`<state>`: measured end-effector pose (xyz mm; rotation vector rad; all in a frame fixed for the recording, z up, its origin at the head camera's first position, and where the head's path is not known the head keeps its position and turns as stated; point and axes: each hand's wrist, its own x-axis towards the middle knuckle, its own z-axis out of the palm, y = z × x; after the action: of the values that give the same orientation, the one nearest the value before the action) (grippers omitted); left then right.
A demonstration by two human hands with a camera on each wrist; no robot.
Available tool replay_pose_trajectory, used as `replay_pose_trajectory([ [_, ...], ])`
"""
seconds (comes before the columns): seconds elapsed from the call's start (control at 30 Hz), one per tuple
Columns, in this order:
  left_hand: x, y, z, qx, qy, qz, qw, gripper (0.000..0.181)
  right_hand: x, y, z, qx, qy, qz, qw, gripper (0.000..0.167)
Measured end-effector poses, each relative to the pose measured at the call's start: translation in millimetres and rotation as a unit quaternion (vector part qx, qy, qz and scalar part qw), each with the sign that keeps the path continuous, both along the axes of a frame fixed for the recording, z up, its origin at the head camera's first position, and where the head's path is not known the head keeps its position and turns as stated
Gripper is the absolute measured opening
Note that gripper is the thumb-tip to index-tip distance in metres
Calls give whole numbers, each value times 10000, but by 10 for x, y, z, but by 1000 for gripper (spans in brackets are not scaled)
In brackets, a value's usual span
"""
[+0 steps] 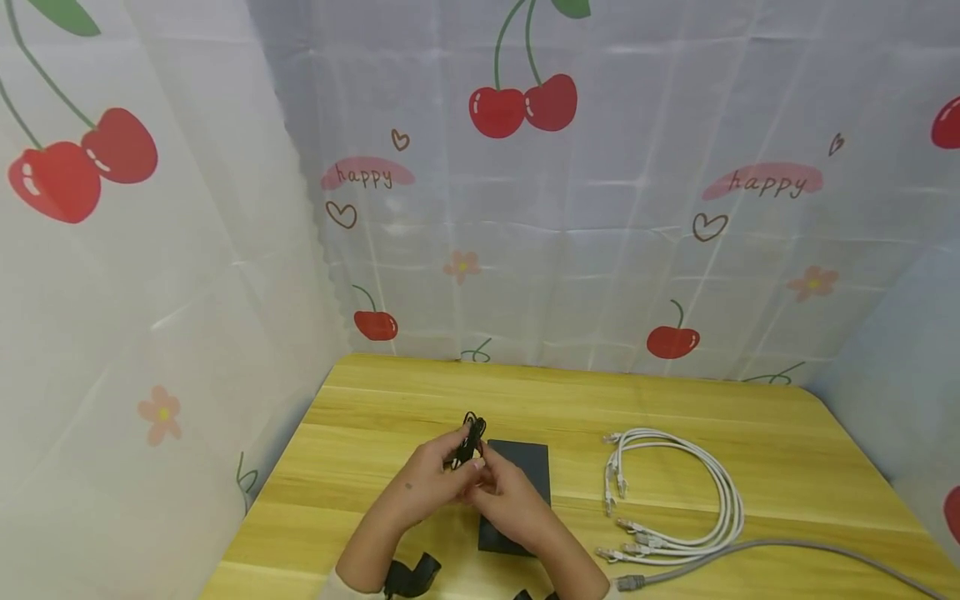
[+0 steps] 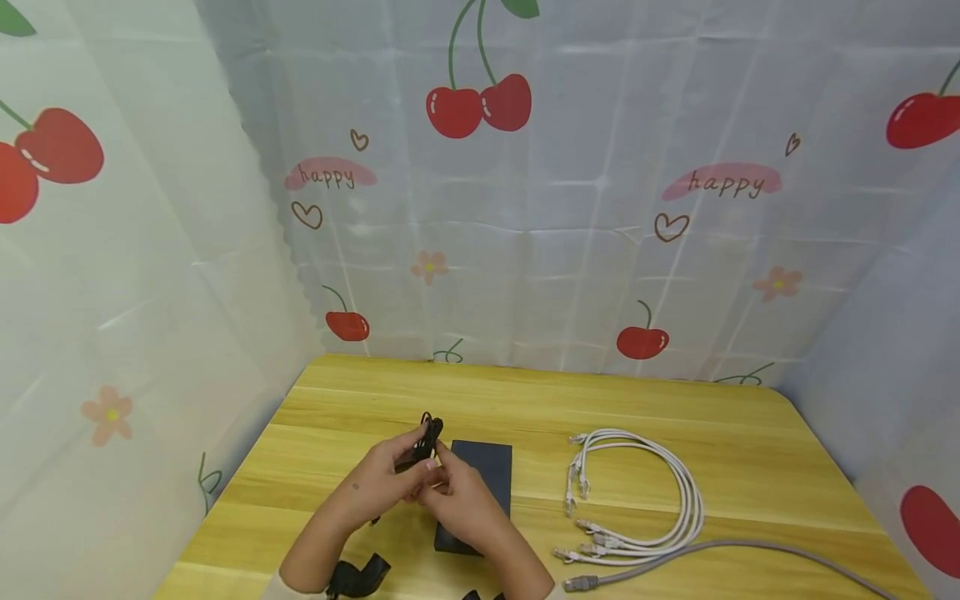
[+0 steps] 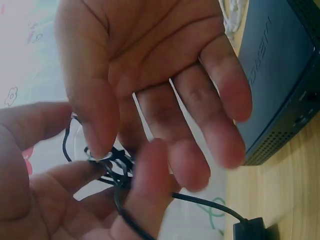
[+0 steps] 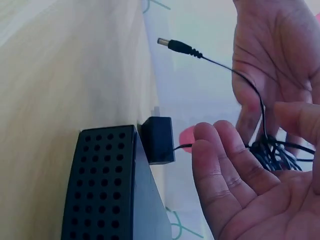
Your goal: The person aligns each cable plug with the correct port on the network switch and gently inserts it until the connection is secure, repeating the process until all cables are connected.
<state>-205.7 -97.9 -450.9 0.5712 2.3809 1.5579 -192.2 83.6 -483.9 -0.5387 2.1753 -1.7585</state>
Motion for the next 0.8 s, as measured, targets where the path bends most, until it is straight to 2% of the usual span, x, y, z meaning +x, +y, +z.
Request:
replay_pose_trajectory([
  [0.1,24,15,-5,-113,74,-291,9995,63,18,-19,-12,-14,52,64,10000,64],
  [0.23,44,44,-15,-36,-335,-527,9980,54,22,-30,-19,-28,-86,-32,10000,58],
  [0.3,48,60,-26,-20,-437,-581,9973,54,15,-37,-25,-136,-197,-141,9996,58],
  [0.43,47,85,-38,-214,-221,-675,9972,52,9,-50,-32,-379,-360,-372,9979,55],
  [0.5,43,92,-40,-300,-64,-632,9975,51,12,-57,-32,-462,-408,-477,9970,50],
  [0.6,32,102,-39,-325,98,-505,9981,49,15,-69,-29,-544,-420,-632,9956,33],
  [0.67,25,111,-40,-404,324,-323,9981,48,16,-72,-30,-579,-409,-682,9952,26],
  [0.8,20,122,-41,-502,637,126,9966,44,20,-67,-30,-636,-453,-685,9946,32],
])
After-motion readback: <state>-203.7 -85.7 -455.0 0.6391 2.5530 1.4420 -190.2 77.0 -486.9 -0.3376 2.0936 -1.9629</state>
